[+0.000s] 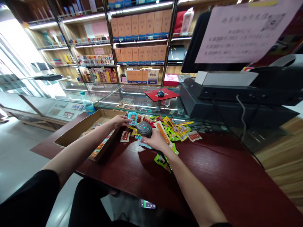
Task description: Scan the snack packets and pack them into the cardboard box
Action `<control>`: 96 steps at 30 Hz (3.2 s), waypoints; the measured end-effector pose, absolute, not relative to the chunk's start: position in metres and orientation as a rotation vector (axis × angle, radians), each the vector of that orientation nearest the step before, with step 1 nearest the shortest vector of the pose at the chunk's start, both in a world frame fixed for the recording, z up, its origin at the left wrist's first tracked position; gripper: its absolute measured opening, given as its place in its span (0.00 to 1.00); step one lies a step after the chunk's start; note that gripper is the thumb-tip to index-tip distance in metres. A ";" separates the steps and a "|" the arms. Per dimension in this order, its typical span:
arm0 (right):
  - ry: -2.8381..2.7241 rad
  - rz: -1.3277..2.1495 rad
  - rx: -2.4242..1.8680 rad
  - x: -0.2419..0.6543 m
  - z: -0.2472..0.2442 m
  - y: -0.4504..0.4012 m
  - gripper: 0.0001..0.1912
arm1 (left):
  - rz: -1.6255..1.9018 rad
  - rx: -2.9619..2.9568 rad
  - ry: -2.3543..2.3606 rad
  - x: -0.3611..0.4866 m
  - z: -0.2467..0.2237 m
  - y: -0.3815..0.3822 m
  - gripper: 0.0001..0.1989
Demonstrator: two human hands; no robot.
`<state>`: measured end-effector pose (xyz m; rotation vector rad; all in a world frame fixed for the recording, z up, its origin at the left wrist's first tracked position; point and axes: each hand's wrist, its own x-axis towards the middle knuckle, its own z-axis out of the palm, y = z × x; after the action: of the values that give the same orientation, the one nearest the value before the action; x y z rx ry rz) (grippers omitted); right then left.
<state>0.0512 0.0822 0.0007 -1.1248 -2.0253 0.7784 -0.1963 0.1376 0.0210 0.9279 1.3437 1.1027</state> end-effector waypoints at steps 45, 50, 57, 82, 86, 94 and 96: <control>-2.093 0.725 -1.011 0.046 -0.010 0.081 0.19 | 1.299 0.992 1.521 -0.337 0.062 0.038 0.20; -2.091 0.640 -1.119 0.060 0.007 0.085 0.18 | 1.171 1.215 1.459 -0.269 0.050 0.082 0.20; -2.007 0.639 -1.147 0.089 0.017 0.099 0.19 | 1.004 1.543 1.717 -0.180 0.011 0.164 0.19; -2.081 0.695 -1.206 0.070 0.012 0.085 0.18 | 1.295 0.989 1.343 -0.190 0.015 0.153 0.20; -2.089 0.760 -1.100 0.056 0.007 0.075 0.21 | 1.253 1.004 1.210 -0.202 0.019 0.133 0.23; -2.113 0.728 -1.126 0.048 -0.001 0.067 0.19 | 1.205 1.016 1.220 -0.207 0.017 0.131 0.25; -2.100 0.747 -1.114 0.049 -0.001 0.068 0.21 | 1.200 1.022 1.224 -0.207 0.017 0.131 0.25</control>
<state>0.0487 0.0681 -0.0007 -1.1137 -2.0999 0.7469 -0.2071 0.1310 0.0168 1.0224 1.2242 1.1998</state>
